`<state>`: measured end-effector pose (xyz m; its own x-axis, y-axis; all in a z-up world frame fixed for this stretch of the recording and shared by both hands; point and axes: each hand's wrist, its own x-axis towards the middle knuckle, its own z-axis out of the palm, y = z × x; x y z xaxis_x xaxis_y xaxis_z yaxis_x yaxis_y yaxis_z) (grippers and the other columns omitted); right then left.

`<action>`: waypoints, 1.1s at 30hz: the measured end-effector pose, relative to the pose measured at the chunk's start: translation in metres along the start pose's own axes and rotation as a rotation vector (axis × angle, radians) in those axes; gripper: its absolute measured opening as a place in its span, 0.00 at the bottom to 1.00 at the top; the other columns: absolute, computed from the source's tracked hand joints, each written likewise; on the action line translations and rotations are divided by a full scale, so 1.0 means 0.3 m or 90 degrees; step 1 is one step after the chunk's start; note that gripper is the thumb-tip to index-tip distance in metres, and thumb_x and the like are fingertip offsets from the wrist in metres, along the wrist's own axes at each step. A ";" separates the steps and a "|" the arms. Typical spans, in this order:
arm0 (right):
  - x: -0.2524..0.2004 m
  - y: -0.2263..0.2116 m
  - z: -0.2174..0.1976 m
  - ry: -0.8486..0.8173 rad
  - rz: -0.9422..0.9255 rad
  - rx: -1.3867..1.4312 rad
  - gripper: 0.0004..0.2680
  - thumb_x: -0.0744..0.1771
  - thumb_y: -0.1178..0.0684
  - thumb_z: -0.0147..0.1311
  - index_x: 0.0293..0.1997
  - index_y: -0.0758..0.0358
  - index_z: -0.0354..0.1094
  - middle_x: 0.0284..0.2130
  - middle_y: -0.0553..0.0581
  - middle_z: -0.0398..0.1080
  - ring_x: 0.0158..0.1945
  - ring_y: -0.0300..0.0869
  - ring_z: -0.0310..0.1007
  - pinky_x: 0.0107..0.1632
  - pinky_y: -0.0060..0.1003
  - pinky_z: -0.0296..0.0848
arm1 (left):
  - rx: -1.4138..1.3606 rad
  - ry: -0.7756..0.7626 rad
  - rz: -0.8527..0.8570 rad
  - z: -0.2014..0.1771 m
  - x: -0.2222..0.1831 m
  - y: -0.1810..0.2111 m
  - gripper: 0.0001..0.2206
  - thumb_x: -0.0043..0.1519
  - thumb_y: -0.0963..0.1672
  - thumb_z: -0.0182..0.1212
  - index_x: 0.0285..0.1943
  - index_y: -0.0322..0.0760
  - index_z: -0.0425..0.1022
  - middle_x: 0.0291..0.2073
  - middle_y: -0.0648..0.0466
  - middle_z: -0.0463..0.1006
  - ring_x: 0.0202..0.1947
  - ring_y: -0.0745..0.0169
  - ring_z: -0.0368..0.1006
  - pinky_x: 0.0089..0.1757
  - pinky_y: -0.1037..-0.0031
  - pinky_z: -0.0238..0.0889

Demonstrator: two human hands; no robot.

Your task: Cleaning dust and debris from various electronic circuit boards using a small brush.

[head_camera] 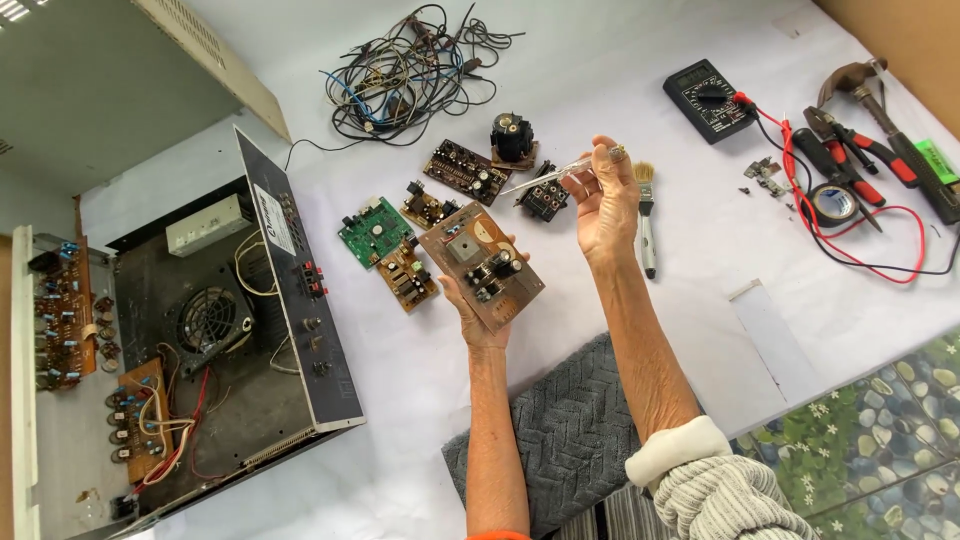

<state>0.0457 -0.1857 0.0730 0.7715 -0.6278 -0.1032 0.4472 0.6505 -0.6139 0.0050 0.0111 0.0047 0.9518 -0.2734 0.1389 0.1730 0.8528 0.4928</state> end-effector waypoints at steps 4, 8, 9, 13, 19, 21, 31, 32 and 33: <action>0.000 -0.013 0.001 -0.005 0.016 0.012 0.10 0.67 0.51 0.62 0.51 0.57 0.71 0.34 0.54 0.73 0.37 0.40 0.80 0.42 0.35 0.87 | -0.011 0.028 -0.010 0.000 0.003 -0.002 0.37 0.60 0.66 0.43 0.74 0.51 0.59 0.62 0.30 0.68 0.53 0.27 0.72 0.54 0.43 0.66; -0.077 -0.095 0.065 -0.077 -0.011 0.057 0.10 0.67 0.52 0.61 0.52 0.59 0.70 0.38 0.57 0.73 0.41 0.42 0.79 0.43 0.37 0.87 | -0.027 0.058 -0.013 -0.018 -0.046 -0.020 0.37 0.60 0.66 0.44 0.74 0.50 0.59 0.62 0.30 0.68 0.53 0.27 0.72 0.55 0.43 0.65; -0.093 -0.120 0.112 -0.128 -0.050 0.054 0.10 0.68 0.52 0.61 0.53 0.60 0.68 0.39 0.56 0.72 0.43 0.41 0.79 0.45 0.36 0.87 | -0.027 0.062 -0.013 -0.020 -0.043 -0.014 0.37 0.60 0.66 0.44 0.74 0.50 0.59 0.62 0.30 0.68 0.53 0.27 0.72 0.55 0.42 0.65; -0.109 -0.051 0.111 -0.157 -0.145 -0.144 0.07 0.70 0.52 0.57 0.51 0.58 0.69 0.39 0.58 0.71 0.43 0.42 0.76 0.46 0.35 0.87 | -0.028 0.054 -0.009 0.005 0.002 0.006 0.38 0.60 0.66 0.44 0.74 0.51 0.59 0.62 0.31 0.68 0.53 0.28 0.72 0.56 0.41 0.64; -0.183 -0.050 0.170 -0.255 -0.204 -0.353 0.05 0.68 0.55 0.61 0.47 0.60 0.73 0.36 0.56 0.70 0.40 0.38 0.73 0.46 0.34 0.83 | -0.079 0.085 -0.026 0.007 -0.001 0.011 0.38 0.60 0.65 0.46 0.72 0.46 0.64 0.60 0.26 0.69 0.51 0.23 0.72 0.52 0.39 0.65; -0.165 -0.041 0.158 -0.268 -0.232 -0.421 0.05 0.66 0.57 0.64 0.45 0.59 0.76 0.39 0.54 0.71 0.41 0.36 0.73 0.45 0.32 0.82 | -0.055 0.087 -0.015 0.039 0.007 0.023 0.38 0.59 0.66 0.46 0.71 0.46 0.64 0.59 0.30 0.71 0.51 0.29 0.75 0.54 0.43 0.66; -0.233 -0.077 0.195 -0.210 -0.274 -0.388 0.07 0.68 0.56 0.62 0.49 0.57 0.73 0.38 0.51 0.67 0.42 0.33 0.72 0.50 0.34 0.81 | -0.060 0.099 0.000 0.021 -0.002 0.002 0.37 0.61 0.65 0.45 0.73 0.47 0.61 0.59 0.30 0.70 0.54 0.32 0.73 0.57 0.40 0.63; -0.241 -0.087 0.197 -0.209 -0.346 -0.394 0.06 0.69 0.55 0.61 0.49 0.58 0.73 0.39 0.54 0.68 0.42 0.36 0.73 0.49 0.34 0.80 | -0.042 0.085 0.007 0.023 -0.003 0.000 0.36 0.62 0.65 0.44 0.74 0.47 0.60 0.59 0.30 0.70 0.54 0.33 0.73 0.57 0.40 0.63; -0.246 -0.094 0.207 -0.211 -0.419 -0.396 0.05 0.69 0.55 0.60 0.49 0.59 0.73 0.40 0.57 0.69 0.42 0.39 0.74 0.48 0.34 0.79 | -0.022 0.069 0.017 0.025 0.002 0.004 0.36 0.62 0.65 0.43 0.74 0.48 0.59 0.59 0.31 0.70 0.54 0.33 0.73 0.58 0.40 0.62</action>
<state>0.0043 -0.1312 0.1467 0.5829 -0.5710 0.5780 0.5901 -0.1915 -0.7843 0.0039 0.0085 0.0119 0.9777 -0.2019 0.0568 0.1538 0.8743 0.4604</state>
